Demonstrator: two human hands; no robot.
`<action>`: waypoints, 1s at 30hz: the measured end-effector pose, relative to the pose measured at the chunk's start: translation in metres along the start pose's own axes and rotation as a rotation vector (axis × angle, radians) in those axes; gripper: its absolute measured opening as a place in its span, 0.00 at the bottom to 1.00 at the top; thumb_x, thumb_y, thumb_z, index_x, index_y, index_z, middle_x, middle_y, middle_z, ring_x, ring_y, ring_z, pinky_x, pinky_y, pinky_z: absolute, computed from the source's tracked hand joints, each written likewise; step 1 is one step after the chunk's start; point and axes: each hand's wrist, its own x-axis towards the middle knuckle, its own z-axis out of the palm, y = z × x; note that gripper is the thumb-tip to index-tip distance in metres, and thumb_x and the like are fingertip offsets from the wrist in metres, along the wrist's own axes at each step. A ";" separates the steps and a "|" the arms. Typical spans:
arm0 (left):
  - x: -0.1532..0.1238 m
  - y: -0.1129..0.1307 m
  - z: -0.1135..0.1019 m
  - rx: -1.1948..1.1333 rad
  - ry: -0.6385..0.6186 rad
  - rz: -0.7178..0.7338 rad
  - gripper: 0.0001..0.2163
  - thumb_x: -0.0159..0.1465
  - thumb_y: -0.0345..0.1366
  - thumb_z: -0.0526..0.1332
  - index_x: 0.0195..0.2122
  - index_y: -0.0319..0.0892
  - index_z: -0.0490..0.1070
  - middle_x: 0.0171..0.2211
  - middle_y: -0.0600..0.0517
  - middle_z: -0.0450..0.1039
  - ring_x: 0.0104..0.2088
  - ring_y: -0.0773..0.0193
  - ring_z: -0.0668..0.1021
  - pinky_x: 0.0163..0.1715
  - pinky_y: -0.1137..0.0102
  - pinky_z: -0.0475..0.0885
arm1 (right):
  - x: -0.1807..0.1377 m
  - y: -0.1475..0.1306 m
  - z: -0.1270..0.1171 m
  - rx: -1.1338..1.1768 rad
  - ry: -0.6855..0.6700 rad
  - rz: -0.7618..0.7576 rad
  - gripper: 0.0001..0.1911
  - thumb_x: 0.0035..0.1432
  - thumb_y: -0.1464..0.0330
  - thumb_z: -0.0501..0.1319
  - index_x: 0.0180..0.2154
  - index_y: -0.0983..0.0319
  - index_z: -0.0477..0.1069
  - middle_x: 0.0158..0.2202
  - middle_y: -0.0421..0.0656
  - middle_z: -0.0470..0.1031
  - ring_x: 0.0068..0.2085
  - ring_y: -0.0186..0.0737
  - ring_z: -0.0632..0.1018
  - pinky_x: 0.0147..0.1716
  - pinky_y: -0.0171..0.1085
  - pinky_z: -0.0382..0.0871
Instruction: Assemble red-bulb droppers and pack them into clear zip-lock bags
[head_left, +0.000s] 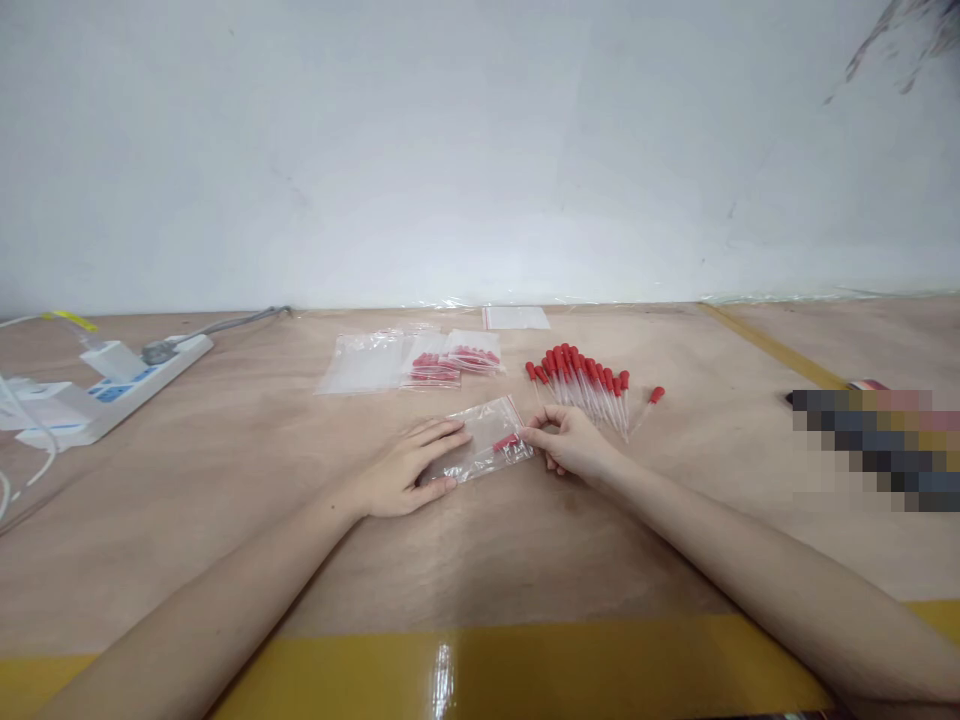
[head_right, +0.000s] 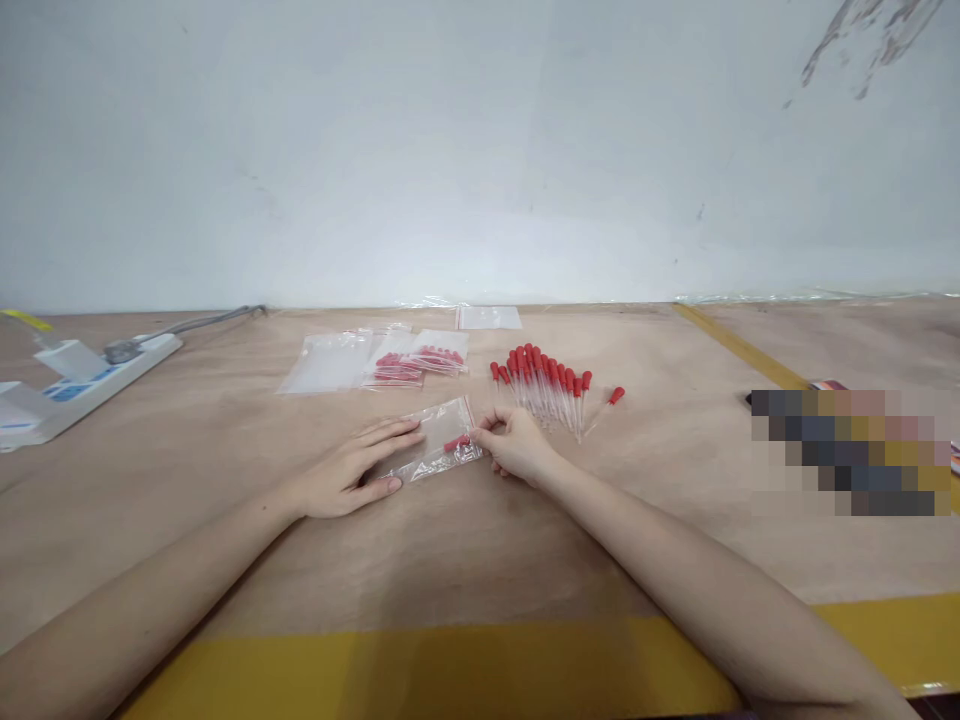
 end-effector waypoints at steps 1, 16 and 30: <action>0.000 0.000 0.000 -0.001 0.001 0.000 0.25 0.62 0.44 0.52 0.60 0.47 0.50 0.61 0.48 0.50 0.60 0.54 0.55 0.58 0.54 0.53 | 0.000 0.000 -0.001 0.006 -0.012 -0.007 0.08 0.50 0.67 0.60 0.26 0.61 0.61 0.10 0.30 0.59 0.10 0.25 0.60 0.07 0.25 0.52; 0.001 0.002 -0.002 -0.026 -0.001 -0.021 0.21 0.64 0.43 0.50 0.59 0.48 0.54 0.61 0.49 0.50 0.61 0.56 0.55 0.58 0.56 0.52 | 0.021 -0.013 -0.060 -0.667 0.344 -0.310 0.10 0.52 0.62 0.56 0.29 0.62 0.68 0.27 0.44 0.73 0.28 0.37 0.74 0.26 0.34 0.65; 0.001 0.000 0.001 -0.024 0.050 0.012 0.20 0.64 0.41 0.50 0.57 0.48 0.57 0.59 0.48 0.56 0.59 0.57 0.59 0.57 0.55 0.55 | 0.045 -0.004 -0.150 -1.034 0.322 0.420 0.06 0.45 0.76 0.56 0.24 0.69 0.71 0.13 0.48 0.67 0.20 0.43 0.72 0.21 0.38 0.64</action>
